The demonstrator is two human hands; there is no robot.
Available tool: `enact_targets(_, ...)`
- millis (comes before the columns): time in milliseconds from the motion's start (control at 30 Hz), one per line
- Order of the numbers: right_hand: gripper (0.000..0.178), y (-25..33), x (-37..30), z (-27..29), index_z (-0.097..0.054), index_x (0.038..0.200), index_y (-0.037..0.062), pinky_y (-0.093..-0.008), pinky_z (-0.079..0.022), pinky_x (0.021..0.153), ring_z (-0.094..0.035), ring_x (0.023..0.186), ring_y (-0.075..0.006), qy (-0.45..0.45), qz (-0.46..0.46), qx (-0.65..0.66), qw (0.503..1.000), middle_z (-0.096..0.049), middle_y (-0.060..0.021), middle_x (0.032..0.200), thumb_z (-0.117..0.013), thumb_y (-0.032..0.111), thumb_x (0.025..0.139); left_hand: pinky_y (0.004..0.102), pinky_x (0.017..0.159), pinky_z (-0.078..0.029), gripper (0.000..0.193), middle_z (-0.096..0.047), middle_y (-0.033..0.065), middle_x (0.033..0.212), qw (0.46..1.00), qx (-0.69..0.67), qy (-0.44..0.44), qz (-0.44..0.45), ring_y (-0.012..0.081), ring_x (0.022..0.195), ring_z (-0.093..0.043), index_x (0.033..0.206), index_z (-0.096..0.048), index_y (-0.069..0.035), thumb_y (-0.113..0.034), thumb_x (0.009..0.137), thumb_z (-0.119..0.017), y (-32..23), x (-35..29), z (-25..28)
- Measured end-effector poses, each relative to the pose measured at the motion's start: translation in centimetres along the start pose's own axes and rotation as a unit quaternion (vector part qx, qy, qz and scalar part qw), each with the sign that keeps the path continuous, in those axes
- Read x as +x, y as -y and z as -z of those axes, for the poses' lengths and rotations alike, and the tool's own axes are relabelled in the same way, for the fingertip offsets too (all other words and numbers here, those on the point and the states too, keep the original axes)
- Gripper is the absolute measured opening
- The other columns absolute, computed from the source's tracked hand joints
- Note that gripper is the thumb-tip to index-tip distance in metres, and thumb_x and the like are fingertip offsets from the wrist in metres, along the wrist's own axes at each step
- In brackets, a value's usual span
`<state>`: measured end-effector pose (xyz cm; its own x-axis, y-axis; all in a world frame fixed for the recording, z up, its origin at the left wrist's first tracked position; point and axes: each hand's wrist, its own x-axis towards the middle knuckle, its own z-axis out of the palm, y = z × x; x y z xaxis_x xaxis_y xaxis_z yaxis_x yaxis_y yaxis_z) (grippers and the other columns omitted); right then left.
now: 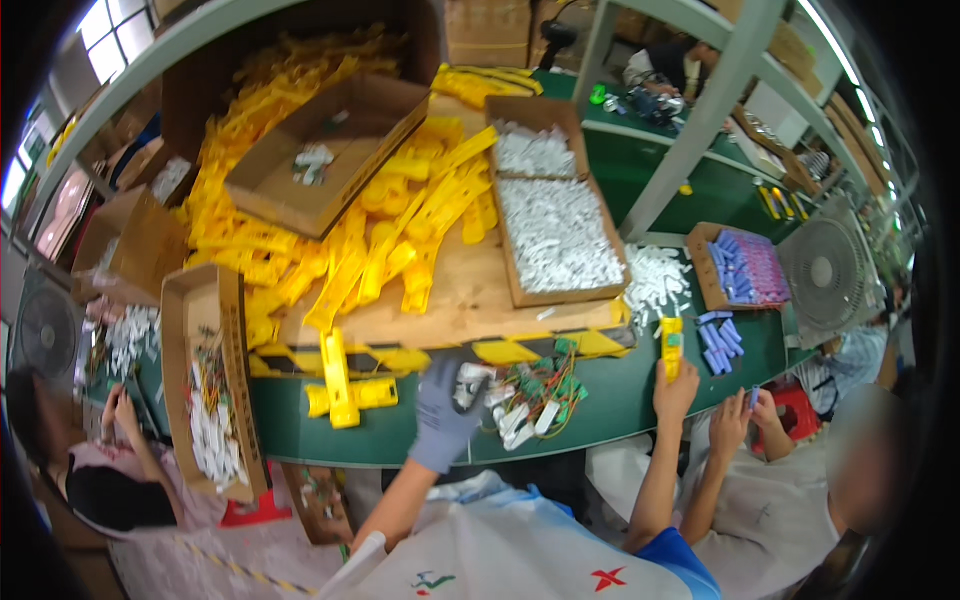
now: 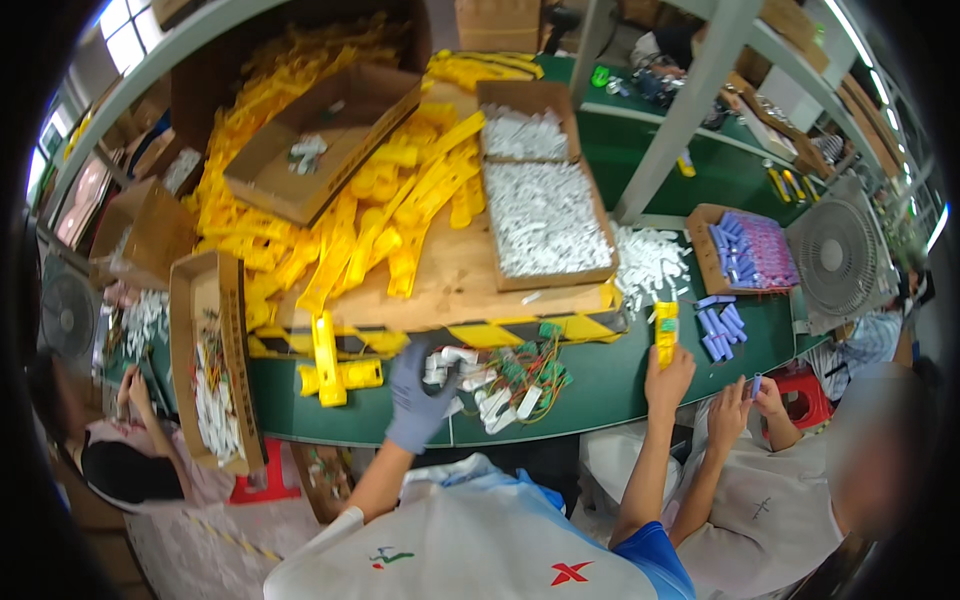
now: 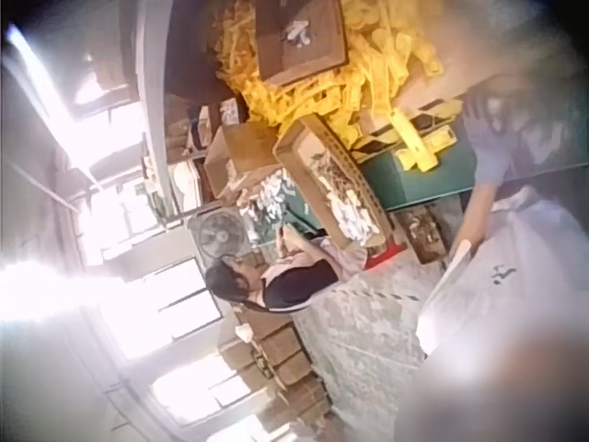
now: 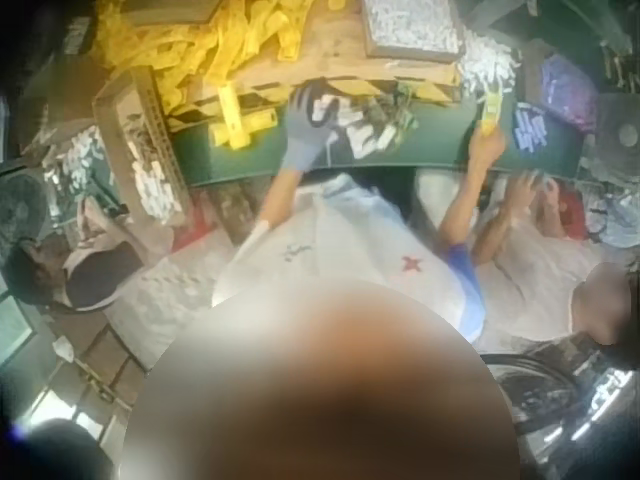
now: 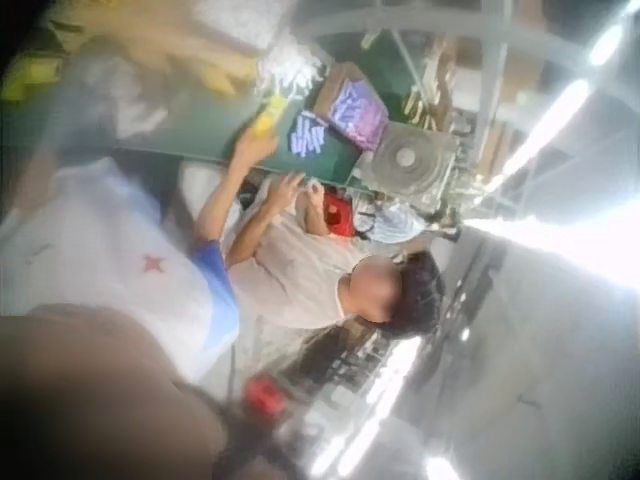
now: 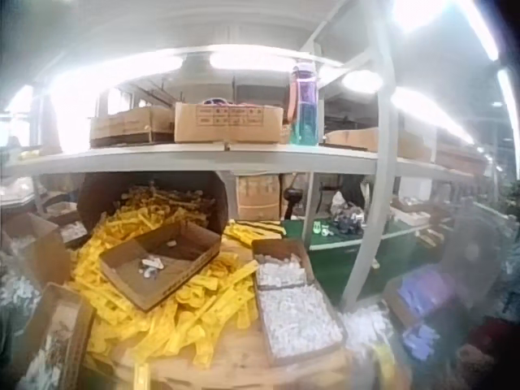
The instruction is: Assembling electronic components into yellow plastic casings on a factory assembly line.
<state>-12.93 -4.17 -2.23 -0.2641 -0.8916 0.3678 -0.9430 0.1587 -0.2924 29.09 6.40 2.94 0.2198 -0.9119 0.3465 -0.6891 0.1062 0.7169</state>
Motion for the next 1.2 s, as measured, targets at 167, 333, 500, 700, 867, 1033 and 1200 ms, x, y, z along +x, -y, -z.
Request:
enact_targets(167,0.057,0.8,-0.5,0.1,-0.054,0.136,0.0000,-0.0472,-0.042,0.098,-0.054,0.111,-0.0406,-0.134,0.046,-0.037,0.989,-0.058,-0.0217,0.123,-0.070,0.028,0.089,0.0551,0.115,-0.027,0.063,-0.050,0.0175,0.138,0.960,0.280,0.012,0.014,0.0424,0.134,-0.038,0.130,-0.056,-0.006,-0.029,0.075,-0.078,5.1,-0.6,7.4)
enact_targets(333,0.025,11.0,-2.3,1.3,-0.068,0.112,0.0012,-0.0396,-0.046,0.096,-0.062,0.107,-0.0319,-0.027,0.132,0.262,0.956,-0.067,-0.0167,0.111,-0.070,0.013,0.089,0.0548,0.120,-0.020,0.062,-0.054,0.0137,0.133,0.939,0.331,0.096,-0.004,0.0362,0.135,-0.039,0.128,-0.058,-0.008,-0.037,0.077,-0.078,8.4,-2.1,8.8)
enact_targets(500,0.014,22.3,-5.4,3.6,-0.073,0.096,0.0048,-0.0376,-0.053,0.076,-0.066,0.087,-0.0287,0.203,0.312,0.357,0.857,-0.070,-0.0113,0.092,-0.073,0.012,0.084,0.0515,0.121,-0.022,0.062,-0.055,0.0129,0.131,0.934,0.304,0.174,-0.073,0.0307,0.132,-0.044,0.131,-0.057,-0.008,-0.035,0.078,-0.076,8.9,-1.5,9.9)
enact_targets(700,0.016,24.2,-3.3,2.9,-0.072,0.096,0.0018,-0.0326,-0.053,0.068,-0.068,0.076,-0.0232,0.291,0.279,0.281,0.871,-0.071,-0.0120,0.087,-0.069,0.013,0.086,0.0515,0.117,-0.030,0.062,-0.056,0.0130,0.128,0.962,0.194,0.103,-0.165,0.0327,0.127,-0.047,0.126,-0.057,-0.008,-0.015,0.070,-0.081,7.5,0.2,11.9)
enact_targets(867,0.022,20.6,-3.6,5.2,-0.072,0.096,0.0042,-0.0395,-0.055,0.071,-0.069,0.078,-0.0294,0.365,0.193,0.226,0.883,-0.070,-0.0106,0.089,-0.073,0.022,0.083,0.0506,0.111,-0.032,0.059,-0.057,0.0171,0.127,0.986,0.068,-0.092,-0.118,0.0438,0.127,-0.045,0.130,-0.055,-0.005,-0.004,0.072,-0.071,6.5,0.9,11.3)
enact_targets(1033,0.026,20.2,-5.2,3.4,-0.072,0.102,0.0075,-0.0399,-0.053,0.076,-0.066,0.084,-0.0286,0.294,0.310,0.192,0.883,-0.066,-0.0110,0.095,-0.078,0.020,0.080,0.0439,0.108,-0.035,0.071,-0.054,0.0208,0.131,0.974,-0.068,-0.164,-0.140,0.0342,0.123,-0.051,0.148,-0.035,0.001,-0.007,0.083,-0.063,7.5,1.7,9.4)
enact_targets(1200,0.022,21.3,-3.5,5.3,-0.069,0.094,0.0064,-0.0345,-0.050,0.065,-0.063,0.071,-0.0218,0.355,0.215,0.249,0.875,-0.067,-0.0078,0.087,-0.079,0.020,0.080,0.0445,0.106,-0.042,0.069,-0.048,0.0204,0.137,0.960,-0.163,-0.199,-0.107,0.0315,0.126,-0.051,0.149,-0.030,0.003,-0.031,0.098,-0.061,5.7,1.8,8.3)
